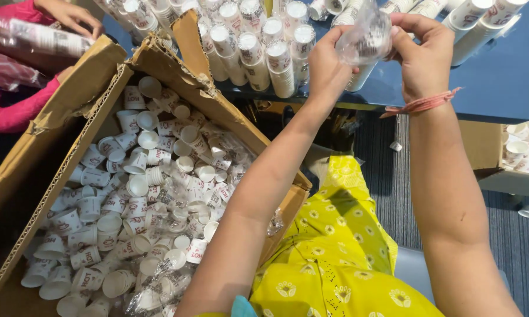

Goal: The person is packing stacks of small paper cups into clear plastic sleeves.

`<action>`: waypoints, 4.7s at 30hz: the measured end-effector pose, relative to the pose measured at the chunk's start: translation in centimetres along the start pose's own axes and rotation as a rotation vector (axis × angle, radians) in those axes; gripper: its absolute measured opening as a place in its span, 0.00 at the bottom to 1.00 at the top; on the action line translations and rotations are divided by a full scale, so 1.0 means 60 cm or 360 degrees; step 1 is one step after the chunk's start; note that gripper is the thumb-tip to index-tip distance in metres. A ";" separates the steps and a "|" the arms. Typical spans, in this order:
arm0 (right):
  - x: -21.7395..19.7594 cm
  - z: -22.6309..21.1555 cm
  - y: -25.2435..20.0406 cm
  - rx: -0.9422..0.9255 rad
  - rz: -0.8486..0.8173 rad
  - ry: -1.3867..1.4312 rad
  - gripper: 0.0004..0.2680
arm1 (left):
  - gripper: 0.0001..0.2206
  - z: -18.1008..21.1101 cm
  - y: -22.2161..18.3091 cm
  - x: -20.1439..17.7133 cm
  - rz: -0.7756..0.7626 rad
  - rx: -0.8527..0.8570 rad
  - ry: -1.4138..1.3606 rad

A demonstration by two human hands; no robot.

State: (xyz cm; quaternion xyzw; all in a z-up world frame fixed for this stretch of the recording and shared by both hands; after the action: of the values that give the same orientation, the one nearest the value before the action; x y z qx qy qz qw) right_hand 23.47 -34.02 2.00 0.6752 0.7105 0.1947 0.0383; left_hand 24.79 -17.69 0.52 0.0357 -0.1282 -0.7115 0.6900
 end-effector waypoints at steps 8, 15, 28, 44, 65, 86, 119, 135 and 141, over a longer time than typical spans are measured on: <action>-0.014 0.037 0.018 0.0088 0.0119 0.0064 0.05 | 0.12 -0.015 0.033 0.012 0.0084 0.0057 0.0552; -0.005 0.072 0.032 0.0312 0.0330 0.0060 0.05 | 0.12 -0.104 0.078 0.019 0.0048 -0.0072 0.0542; -0.034 0.174 0.023 0.0378 0.0399 0.0112 0.06 | 0.13 -0.166 0.054 0.024 0.0101 -0.0294 0.0177; -0.065 0.199 0.007 0.0929 0.0366 0.0565 0.07 | 0.14 -0.217 0.044 0.013 0.0099 -0.0395 -0.0245; -0.018 0.204 -0.018 0.0610 0.0459 -0.0588 0.08 | 0.08 -0.216 0.002 -0.001 0.0227 -0.0024 0.1134; -0.009 0.173 -0.014 0.0624 0.0335 -0.0932 0.06 | 0.09 -0.199 0.007 -0.002 0.0075 -0.0109 0.1390; -0.039 0.206 -0.059 -0.0042 0.0168 -0.0878 0.07 | 0.10 -0.246 -0.007 -0.015 0.0148 -0.0048 0.1114; -0.118 0.256 -0.357 0.0066 0.0137 0.0379 0.04 | 0.14 -0.149 -0.232 -0.028 -0.0709 -0.0144 0.0216; -0.021 0.152 -0.405 -0.0074 0.0089 0.0724 0.06 | 0.12 -0.108 -0.293 -0.044 -0.0674 0.0079 0.0209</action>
State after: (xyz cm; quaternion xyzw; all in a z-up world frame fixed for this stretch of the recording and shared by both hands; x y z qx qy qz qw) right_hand 3.54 -33.52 -14.64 0.6323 0.6772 0.3592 -0.1126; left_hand 9.30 -15.66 -10.12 0.1251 -0.0901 -0.8333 0.5310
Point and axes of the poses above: each hand's wrist, its own y-axis towards the middle knuckle, its own x-axis out of the palm, z = x × y, the point moved 1 cm from there along y, towards the middle knuckle, and after that the axes turned 4 degrees about -z, right-handed, at the moved point
